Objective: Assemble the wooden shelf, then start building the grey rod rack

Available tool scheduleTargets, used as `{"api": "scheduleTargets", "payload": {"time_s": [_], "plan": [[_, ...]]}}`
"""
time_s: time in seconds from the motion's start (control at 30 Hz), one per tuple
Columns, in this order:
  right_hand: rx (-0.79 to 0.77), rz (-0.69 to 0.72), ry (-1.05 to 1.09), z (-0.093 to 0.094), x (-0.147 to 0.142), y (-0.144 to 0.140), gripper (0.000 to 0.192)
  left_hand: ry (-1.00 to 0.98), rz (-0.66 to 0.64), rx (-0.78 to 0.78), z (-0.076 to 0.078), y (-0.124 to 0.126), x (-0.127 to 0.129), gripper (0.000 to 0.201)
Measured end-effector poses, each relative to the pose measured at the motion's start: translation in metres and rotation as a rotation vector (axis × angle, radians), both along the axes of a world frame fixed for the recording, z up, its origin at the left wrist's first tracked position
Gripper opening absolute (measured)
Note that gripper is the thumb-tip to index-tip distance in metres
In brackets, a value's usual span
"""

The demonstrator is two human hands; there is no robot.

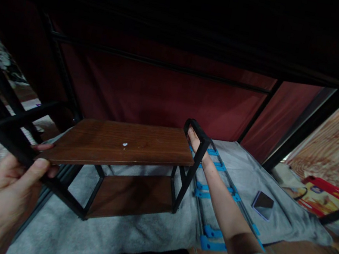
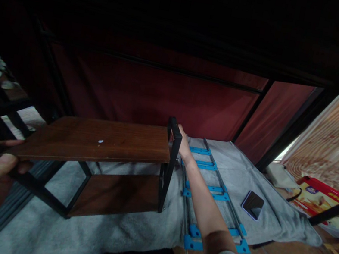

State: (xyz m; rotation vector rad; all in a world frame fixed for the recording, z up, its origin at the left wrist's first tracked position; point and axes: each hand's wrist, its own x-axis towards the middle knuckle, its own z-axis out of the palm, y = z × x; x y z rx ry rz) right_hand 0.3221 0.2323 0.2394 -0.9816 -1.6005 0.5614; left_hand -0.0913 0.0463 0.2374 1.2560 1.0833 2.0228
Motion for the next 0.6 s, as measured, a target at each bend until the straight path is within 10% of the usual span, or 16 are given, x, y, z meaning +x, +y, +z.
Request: {"api": "scheduleTargets", "payload": {"time_s": [0.6], "plan": [[0.099, -0.053, 0.030, 0.006, -0.009, -0.007, 0.044, 0.022, 0.007, 0.006, -0.004, 0.000, -0.002, 0.048]]}}
